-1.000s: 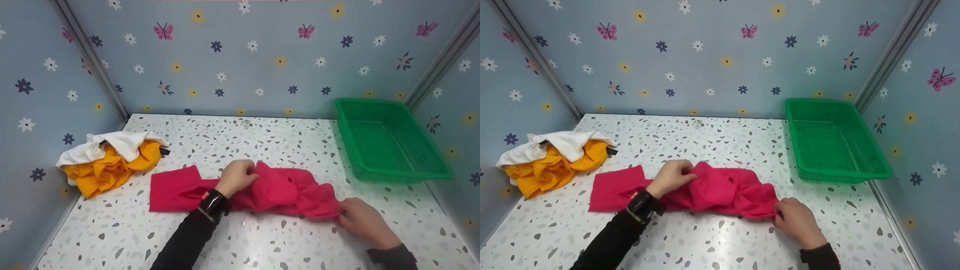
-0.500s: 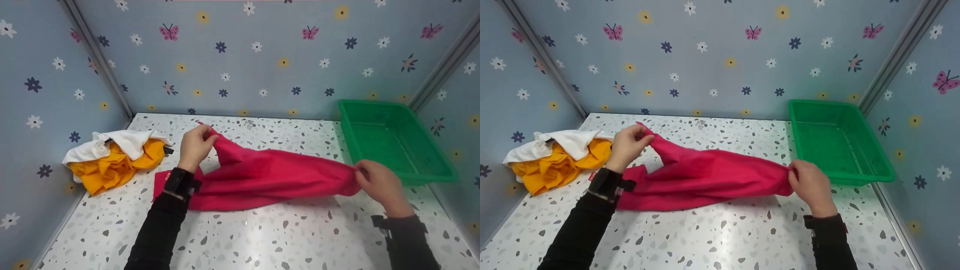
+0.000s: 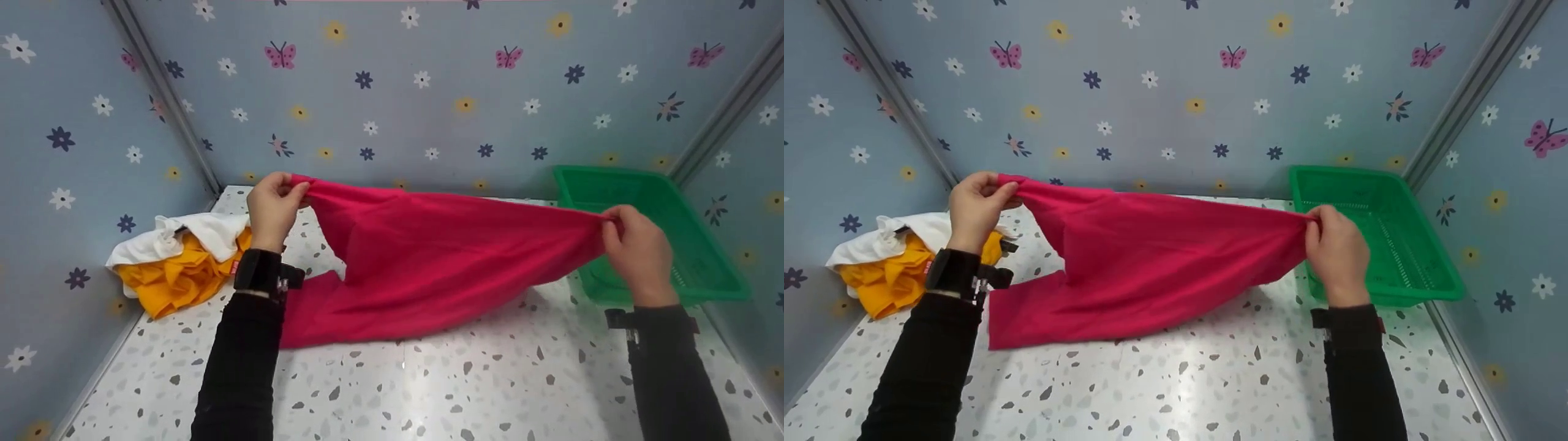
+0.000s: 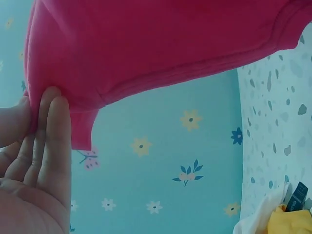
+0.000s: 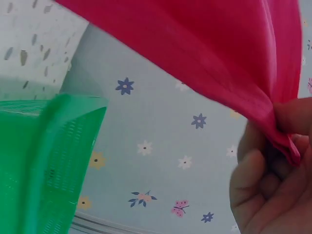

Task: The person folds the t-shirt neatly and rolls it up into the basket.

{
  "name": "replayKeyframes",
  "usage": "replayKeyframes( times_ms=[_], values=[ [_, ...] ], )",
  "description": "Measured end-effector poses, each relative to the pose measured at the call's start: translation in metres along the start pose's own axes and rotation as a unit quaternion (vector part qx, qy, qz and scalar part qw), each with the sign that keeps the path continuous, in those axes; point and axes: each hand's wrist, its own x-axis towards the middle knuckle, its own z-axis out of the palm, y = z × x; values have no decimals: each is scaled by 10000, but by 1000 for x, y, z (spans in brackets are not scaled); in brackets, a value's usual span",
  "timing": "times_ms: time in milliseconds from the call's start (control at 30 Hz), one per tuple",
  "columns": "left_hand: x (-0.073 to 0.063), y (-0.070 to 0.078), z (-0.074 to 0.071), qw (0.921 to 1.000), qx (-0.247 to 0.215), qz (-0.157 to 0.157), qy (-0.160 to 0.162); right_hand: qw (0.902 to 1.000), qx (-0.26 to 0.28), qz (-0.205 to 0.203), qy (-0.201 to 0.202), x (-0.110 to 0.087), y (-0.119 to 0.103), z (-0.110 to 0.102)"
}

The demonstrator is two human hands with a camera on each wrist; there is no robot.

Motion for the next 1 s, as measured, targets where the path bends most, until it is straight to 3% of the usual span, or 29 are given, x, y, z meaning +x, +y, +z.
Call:
replayKeyframes(
  times_ms=[100, 267, 500, 633, 767, 900, 1000],
  values=[
    [4, 5, 1, 9993, -267, 220, 103, 9987, 30, -10, 511, 10, -3, -5],
    [8, 14, 5, 9967, -221, 683, 369, 9924, 152, 14, 1225, 21, -8, -10],
    [11, 27, 6, 9859, -485, 1370, 824, 9837, 212, -89, 1781, 24, -11, -13],
    [9, 33, 3, 9808, -381, 1684, 906, 9805, 339, -138, 1933, 22, -12, -14],
    [4, 33, -1, 9800, -280, 1780, 847, 9794, 474, -166, 1956, 18, -13, -15],
    [-6, 29, -10, 9813, -90, 1810, 653, 9799, 707, -316, 1840, 10, -13, -19],
    [-13, 25, -17, 9849, 290, 1666, 379, 9805, 885, -562, 1665, 2, -10, -24]
  ],
)
